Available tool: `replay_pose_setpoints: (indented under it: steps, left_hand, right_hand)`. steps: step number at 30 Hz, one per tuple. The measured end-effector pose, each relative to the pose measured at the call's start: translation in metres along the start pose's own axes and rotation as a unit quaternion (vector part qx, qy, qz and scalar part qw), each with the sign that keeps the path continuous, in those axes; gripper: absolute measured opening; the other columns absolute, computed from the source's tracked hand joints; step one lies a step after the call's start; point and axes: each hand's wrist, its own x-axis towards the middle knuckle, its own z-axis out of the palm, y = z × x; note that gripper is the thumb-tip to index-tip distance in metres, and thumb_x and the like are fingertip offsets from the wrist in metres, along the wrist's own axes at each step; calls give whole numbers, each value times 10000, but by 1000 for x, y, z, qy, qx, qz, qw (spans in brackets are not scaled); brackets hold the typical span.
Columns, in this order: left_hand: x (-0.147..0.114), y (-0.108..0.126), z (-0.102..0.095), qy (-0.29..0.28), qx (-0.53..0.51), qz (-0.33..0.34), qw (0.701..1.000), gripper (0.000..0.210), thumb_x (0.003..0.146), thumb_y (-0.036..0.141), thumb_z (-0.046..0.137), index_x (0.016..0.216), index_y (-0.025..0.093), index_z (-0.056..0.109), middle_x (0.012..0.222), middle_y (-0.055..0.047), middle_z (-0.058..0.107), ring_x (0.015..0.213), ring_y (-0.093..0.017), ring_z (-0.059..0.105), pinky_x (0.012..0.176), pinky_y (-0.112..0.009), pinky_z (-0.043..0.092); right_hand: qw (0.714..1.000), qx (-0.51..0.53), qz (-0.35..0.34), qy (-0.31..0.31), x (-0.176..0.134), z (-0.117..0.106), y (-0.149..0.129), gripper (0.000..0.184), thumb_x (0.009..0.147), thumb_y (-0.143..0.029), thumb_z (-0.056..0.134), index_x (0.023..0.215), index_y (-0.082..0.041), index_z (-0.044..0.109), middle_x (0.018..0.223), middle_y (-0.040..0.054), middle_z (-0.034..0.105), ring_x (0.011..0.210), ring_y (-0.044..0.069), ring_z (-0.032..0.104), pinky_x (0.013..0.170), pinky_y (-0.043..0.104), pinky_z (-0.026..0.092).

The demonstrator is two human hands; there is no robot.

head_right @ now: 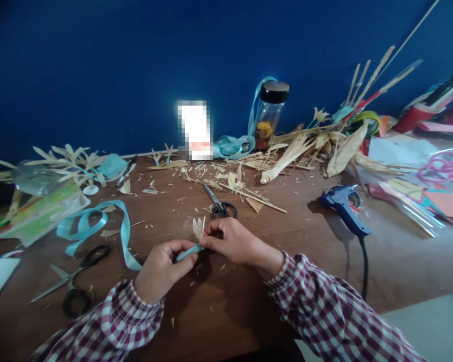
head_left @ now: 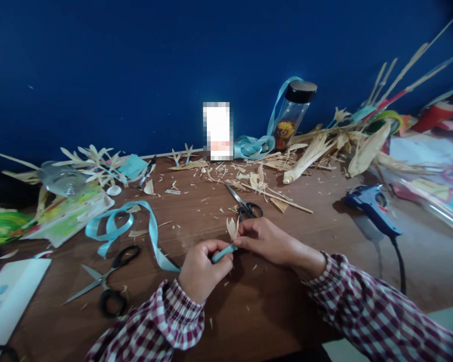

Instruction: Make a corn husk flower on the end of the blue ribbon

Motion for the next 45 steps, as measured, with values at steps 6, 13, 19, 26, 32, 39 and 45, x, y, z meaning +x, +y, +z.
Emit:
replay_pose_setpoints:
  steps: [6, 13, 19, 26, 32, 39, 45]
  left_hand:
    - [0, -1, 1, 33, 44, 47, 997, 181, 685, 250, 568, 709, 126, 698, 571, -20, 628, 556, -142, 529, 562, -237, 417]
    - [-2, 0, 1, 64, 68, 103, 990, 151, 698, 239, 565, 642, 149, 671, 566, -20, 643, 553, -147, 566, 562, -237, 436]
    - [-2, -2, -1, 52, 47, 116, 991, 180, 722, 239, 548, 656, 155, 692, 618, -33, 680, 595, -162, 602, 589, -248, 458]
    - [-1, 0, -1, 50, 62, 98, 992, 207, 724, 258, 538, 635, 156, 694, 577, -28, 667, 567, -160, 583, 558, -246, 434]
    - [0, -3, 1, 48, 93, 67, 992, 229, 725, 282, 531, 593, 151, 664, 507, -7, 603, 498, -136, 516, 504, -233, 380]
    - [-1, -2, 1, 62, 112, 75, 989, 226, 721, 278, 526, 579, 155, 651, 489, 6, 585, 493, -129, 513, 505, -227, 369]
    - [1, -2, 2, 61, 112, 84, 988, 216, 724, 268, 527, 577, 157, 641, 501, 5, 595, 504, -131, 529, 516, -226, 381]
  right_hand:
    - [1000, -12, 25, -4, 0, 2, -4, 126, 800, -229, 573, 704, -149, 563, 621, -25, 530, 584, 107, 467, 551, 225, 369]
    - [998, -65, 20, -11, -3, 0, -6, 129, 794, -220, 581, 693, -145, 556, 617, -26, 528, 592, 109, 469, 537, 221, 352]
    - [999, 23, 28, -35, -5, -2, -5, 137, 806, -260, 574, 721, -165, 524, 597, -40, 495, 523, 93, 451, 493, 215, 355]
    - [989, 126, 59, -44, -2, 2, 4, 146, 782, -290, 606, 745, -171, 529, 610, -25, 553, 521, 95, 515, 461, 194, 378]
    - [995, 83, 54, -22, -3, 3, 4, 106, 772, -226, 603, 720, -163, 535, 577, -33, 559, 510, 92, 522, 486, 194, 387]
    - [999, 48, 25, 1, -3, 3, -2, 91, 740, -163, 616, 688, -155, 542, 592, -40, 539, 559, 94, 509, 534, 199, 381]
    - [998, 62, 24, 4, -2, 6, 4, 49, 756, -164, 599, 741, -143, 558, 643, -22, 554, 603, 106, 511, 569, 219, 385]
